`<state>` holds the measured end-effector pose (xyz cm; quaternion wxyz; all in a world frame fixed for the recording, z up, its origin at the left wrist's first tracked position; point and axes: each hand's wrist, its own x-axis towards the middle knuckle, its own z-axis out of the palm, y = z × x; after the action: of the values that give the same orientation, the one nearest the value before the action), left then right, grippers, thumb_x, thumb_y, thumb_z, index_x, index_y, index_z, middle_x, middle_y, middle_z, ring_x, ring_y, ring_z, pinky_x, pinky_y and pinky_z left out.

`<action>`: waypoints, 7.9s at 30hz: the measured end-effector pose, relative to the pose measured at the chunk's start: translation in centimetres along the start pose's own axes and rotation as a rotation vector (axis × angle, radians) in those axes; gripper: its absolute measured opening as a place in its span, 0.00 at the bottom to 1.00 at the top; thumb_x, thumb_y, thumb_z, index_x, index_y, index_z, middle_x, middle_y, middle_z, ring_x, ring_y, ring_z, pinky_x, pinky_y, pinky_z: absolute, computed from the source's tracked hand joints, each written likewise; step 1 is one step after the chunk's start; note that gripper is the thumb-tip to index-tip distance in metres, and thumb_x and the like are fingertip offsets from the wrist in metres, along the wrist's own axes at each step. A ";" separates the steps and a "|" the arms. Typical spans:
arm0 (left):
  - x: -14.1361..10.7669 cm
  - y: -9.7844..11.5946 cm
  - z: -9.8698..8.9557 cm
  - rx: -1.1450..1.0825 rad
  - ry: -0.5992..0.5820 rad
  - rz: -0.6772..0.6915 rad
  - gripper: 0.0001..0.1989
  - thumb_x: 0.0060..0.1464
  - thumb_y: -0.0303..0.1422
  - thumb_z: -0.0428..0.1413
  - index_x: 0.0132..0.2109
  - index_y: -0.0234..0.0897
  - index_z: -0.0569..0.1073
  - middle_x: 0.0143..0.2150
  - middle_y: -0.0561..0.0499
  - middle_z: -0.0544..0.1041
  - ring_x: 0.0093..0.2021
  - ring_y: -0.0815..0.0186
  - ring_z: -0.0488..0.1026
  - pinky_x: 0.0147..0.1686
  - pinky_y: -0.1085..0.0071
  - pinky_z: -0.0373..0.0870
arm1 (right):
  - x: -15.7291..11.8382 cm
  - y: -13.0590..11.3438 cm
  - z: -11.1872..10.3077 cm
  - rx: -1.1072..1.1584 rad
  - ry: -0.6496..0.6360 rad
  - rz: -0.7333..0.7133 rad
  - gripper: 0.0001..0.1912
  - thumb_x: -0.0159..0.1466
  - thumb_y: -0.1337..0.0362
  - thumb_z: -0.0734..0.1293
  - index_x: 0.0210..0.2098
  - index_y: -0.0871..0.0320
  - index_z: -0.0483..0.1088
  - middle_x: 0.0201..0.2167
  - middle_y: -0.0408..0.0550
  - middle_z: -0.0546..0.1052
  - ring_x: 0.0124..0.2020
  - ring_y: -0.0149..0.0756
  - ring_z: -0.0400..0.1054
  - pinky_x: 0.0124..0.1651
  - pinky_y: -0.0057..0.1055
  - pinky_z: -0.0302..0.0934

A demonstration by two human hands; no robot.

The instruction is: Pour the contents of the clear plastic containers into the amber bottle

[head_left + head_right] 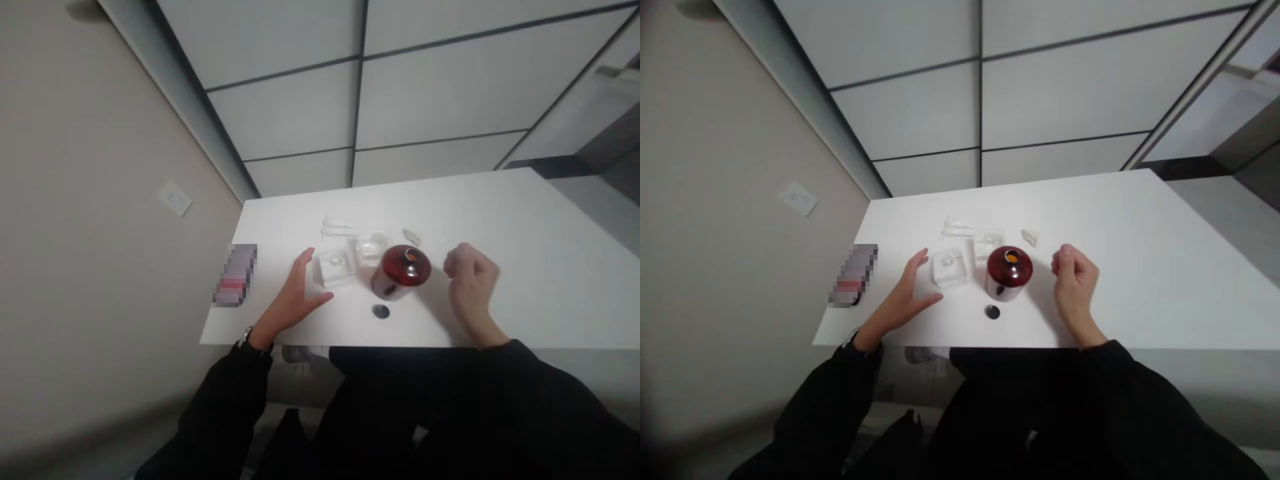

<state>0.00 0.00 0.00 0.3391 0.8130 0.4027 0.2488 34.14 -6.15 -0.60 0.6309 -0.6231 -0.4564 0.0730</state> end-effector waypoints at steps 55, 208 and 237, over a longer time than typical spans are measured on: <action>6.1 11.0 -2.6 0.598 0.286 0.348 0.38 0.56 0.38 0.72 0.69 0.38 0.68 0.67 0.38 0.78 0.67 0.49 0.76 0.67 0.52 0.74 | -1.9 1.3 2.1 0.115 -0.491 -0.231 0.35 0.62 0.36 0.75 0.57 0.51 0.68 0.53 0.55 0.79 0.50 0.52 0.76 0.55 0.52 0.72; 7.0 12.5 -1.0 0.884 0.367 0.538 0.30 0.64 0.30 0.62 0.71 0.38 0.69 0.66 0.36 0.79 0.67 0.48 0.75 0.68 0.50 0.68 | -0.9 1.0 1.4 0.084 -0.266 -0.218 0.24 0.77 0.39 0.57 0.48 0.51 0.71 0.44 0.51 0.79 0.44 0.46 0.75 0.52 0.49 0.71; 7.1 11.9 -0.8 0.880 0.387 0.524 0.30 0.62 0.26 0.60 0.70 0.36 0.70 0.66 0.36 0.78 0.68 0.50 0.74 0.71 0.53 0.63 | -0.8 1.8 1.6 0.069 -0.219 -0.267 0.19 0.78 0.45 0.59 0.49 0.51 0.71 0.45 0.50 0.79 0.44 0.44 0.75 0.51 0.47 0.70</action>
<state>9.20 0.77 10.40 -0.1868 0.8907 0.3076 0.2778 33.45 -5.13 -2.81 0.6027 -0.5232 -0.5983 0.0714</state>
